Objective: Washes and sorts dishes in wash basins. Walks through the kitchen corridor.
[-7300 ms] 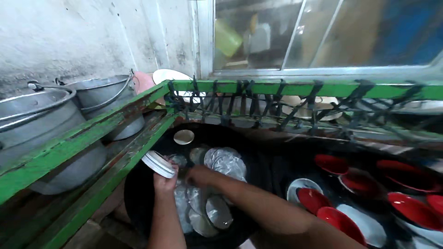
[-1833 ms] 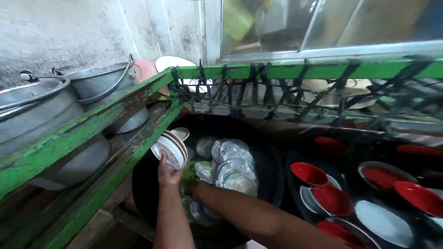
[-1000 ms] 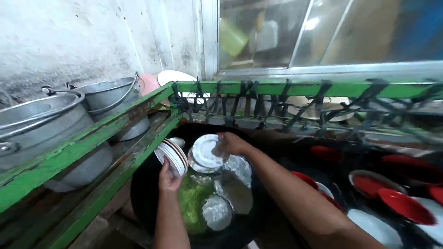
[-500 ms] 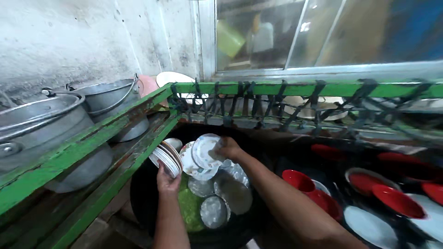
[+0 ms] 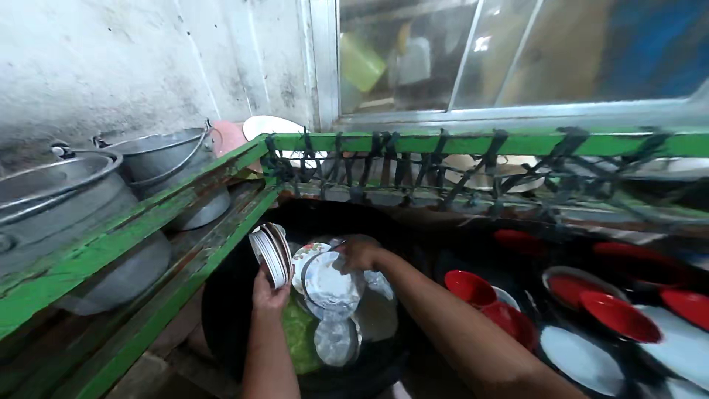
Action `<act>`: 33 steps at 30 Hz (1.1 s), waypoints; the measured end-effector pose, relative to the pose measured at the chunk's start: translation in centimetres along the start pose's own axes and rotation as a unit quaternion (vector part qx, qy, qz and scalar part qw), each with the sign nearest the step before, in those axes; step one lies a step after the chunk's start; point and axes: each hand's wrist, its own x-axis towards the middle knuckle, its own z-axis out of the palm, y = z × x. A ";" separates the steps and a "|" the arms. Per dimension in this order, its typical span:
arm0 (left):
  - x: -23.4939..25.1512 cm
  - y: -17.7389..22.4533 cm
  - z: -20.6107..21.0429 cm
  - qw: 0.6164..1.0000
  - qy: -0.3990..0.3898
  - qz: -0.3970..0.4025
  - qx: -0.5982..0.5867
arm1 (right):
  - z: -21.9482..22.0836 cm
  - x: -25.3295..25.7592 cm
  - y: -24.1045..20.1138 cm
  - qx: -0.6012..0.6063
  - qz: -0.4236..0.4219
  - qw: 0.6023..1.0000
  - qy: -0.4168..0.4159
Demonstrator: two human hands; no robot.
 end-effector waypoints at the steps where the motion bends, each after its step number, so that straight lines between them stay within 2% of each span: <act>1: 0.2 0.0 -0.1 1.000 -0.007 0.004 0.000 | 0.3 0.2 0.0 -0.012 -0.003 1.000 -0.013; 7: 0.7 0.6 -0.7 0.998 -0.032 0.039 -0.038 | 1.4 1.6 2.0 0.064 0.058 0.995 -0.056; 12: 0.7 1.0 -0.6 0.997 -0.033 0.045 -0.045 | 3.5 4.5 3.8 0.067 0.096 0.993 -0.023; 15: 0.5 1.0 -0.5 0.998 -0.034 0.042 -0.044 | 4.1 3.8 2.3 0.084 0.104 0.991 -0.003; 20: 0.2 1.1 -0.2 0.998 -0.027 0.047 -0.040 | 3.1 3.1 1.2 0.063 0.042 0.996 0.050; 23: 0.4 1.2 -0.3 0.997 -0.039 0.059 -0.044 | 1.2 3.0 -0.1 -0.040 -0.007 0.993 0.109; 25: 0.5 1.2 -0.4 0.995 -0.052 0.070 -0.042 | 0.1 1.5 -2.5 -0.110 -0.035 0.981 0.153; 28: 0.8 1.0 -0.5 0.993 -0.081 0.074 -0.041 | -1.3 -1.4 -6.9 -0.197 -0.064 0.963 0.175; 33: -0.1 0.1 -0.2 0.993 -0.093 0.067 0.003 | -0.4 -2.9 -10.1 -0.225 -0.124 0.947 0.192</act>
